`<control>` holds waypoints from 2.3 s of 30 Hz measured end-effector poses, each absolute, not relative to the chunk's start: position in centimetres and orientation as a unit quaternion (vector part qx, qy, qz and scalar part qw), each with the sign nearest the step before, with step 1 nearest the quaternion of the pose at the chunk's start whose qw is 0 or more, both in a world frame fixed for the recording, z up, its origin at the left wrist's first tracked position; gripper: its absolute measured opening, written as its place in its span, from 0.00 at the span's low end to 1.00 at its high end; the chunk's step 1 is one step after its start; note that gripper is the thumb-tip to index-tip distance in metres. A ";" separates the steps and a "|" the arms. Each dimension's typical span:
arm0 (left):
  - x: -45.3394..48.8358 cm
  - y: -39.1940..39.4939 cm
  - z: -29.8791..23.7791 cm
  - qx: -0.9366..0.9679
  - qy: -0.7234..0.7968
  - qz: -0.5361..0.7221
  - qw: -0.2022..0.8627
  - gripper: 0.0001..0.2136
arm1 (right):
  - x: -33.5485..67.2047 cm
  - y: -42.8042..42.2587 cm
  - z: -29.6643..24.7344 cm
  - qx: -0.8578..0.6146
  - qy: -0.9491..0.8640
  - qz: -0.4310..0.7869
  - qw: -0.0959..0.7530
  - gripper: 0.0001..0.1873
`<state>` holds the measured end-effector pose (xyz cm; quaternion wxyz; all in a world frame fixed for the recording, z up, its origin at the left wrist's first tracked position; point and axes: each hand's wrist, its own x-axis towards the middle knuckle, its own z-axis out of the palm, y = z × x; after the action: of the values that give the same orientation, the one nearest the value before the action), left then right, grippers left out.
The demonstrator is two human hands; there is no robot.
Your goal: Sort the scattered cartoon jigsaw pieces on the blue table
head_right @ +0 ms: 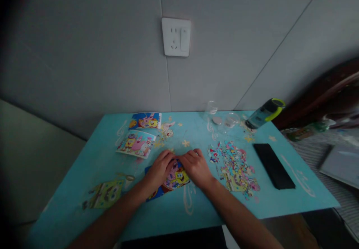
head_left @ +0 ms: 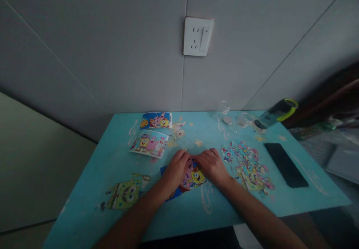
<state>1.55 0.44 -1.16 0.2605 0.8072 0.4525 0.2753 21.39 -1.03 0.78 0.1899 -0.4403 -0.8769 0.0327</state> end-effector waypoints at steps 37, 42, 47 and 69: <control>1.5 1.4 -1.9 0.693 0.453 0.397 0.395 0.08 | 19.5 0.5 -1.0 -0.499 -0.704 0.258 0.435 0.04; 1.5 1.5 -1.5 0.683 0.441 0.403 0.420 0.09 | 19.1 0.5 -1.0 -0.521 -0.688 0.249 0.440 0.05; 1.6 1.5 -1.7 0.679 0.436 0.404 0.431 0.09 | 19.1 0.3 -0.6 -0.527 -0.688 0.254 0.430 0.06; 2.0 1.6 -1.4 0.698 0.452 0.390 0.395 0.07 | 19.8 0.1 -0.4 -0.561 -0.674 0.248 0.412 0.08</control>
<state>2.00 1.61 -1.42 0.3949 0.6982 0.4522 0.3899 19.84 0.12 -0.42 0.4118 -0.5607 -0.6741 0.2482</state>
